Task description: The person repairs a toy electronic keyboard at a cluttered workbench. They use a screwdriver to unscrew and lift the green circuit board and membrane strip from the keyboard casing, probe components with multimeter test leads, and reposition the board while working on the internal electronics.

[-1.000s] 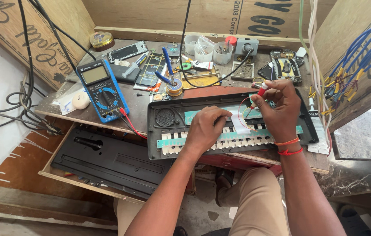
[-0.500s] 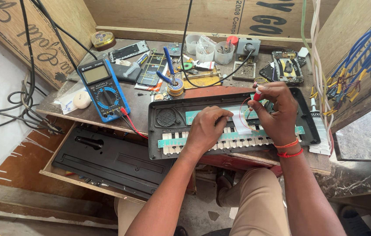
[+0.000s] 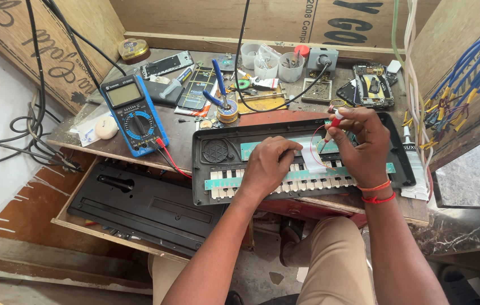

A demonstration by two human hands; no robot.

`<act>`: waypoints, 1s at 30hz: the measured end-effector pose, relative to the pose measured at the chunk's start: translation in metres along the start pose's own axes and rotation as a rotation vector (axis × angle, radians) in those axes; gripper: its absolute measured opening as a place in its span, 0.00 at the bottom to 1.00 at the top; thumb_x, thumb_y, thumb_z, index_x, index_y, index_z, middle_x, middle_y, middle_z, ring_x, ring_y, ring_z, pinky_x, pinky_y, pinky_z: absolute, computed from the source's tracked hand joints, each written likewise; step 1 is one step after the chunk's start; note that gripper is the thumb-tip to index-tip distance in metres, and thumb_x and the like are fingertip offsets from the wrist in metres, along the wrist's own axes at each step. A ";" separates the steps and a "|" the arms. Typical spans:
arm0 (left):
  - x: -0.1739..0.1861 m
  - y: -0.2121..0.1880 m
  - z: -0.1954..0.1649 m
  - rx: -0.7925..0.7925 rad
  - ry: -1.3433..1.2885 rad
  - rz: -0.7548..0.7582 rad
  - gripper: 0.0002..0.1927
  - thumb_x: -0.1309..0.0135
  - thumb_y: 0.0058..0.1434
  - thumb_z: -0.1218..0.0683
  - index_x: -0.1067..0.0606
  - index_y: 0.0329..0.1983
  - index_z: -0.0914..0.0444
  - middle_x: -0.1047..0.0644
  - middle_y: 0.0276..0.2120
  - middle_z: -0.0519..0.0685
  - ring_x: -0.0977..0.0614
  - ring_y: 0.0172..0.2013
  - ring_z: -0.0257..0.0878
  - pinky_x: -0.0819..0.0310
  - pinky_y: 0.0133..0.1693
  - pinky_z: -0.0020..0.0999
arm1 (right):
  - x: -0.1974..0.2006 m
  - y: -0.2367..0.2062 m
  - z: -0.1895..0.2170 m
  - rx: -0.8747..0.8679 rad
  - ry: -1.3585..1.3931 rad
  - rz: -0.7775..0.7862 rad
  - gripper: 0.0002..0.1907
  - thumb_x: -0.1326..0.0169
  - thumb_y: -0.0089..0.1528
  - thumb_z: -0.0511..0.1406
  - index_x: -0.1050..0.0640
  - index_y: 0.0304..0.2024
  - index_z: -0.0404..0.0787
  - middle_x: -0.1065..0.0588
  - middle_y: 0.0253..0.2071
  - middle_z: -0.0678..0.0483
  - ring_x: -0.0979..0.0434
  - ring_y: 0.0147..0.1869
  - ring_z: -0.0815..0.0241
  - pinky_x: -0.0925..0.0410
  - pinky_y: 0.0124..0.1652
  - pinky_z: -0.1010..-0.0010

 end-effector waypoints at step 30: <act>-0.045 0.036 -0.016 -0.352 0.287 0.090 0.04 0.38 0.50 0.61 0.17 0.30 0.62 0.21 0.31 0.51 0.19 0.39 0.50 0.25 0.43 0.45 | 0.019 -0.015 -0.003 0.294 -0.201 -0.376 0.21 0.37 0.71 0.20 0.32 0.59 0.34 0.32 0.55 0.50 0.22 0.49 0.65 0.25 0.50 0.76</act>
Point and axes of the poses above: each hand's wrist, its own y-axis towards the middle knuckle, its own x-axis out of the back of the hand, z = x × y, the point moved 4 cm from there along y, towards the middle knuckle
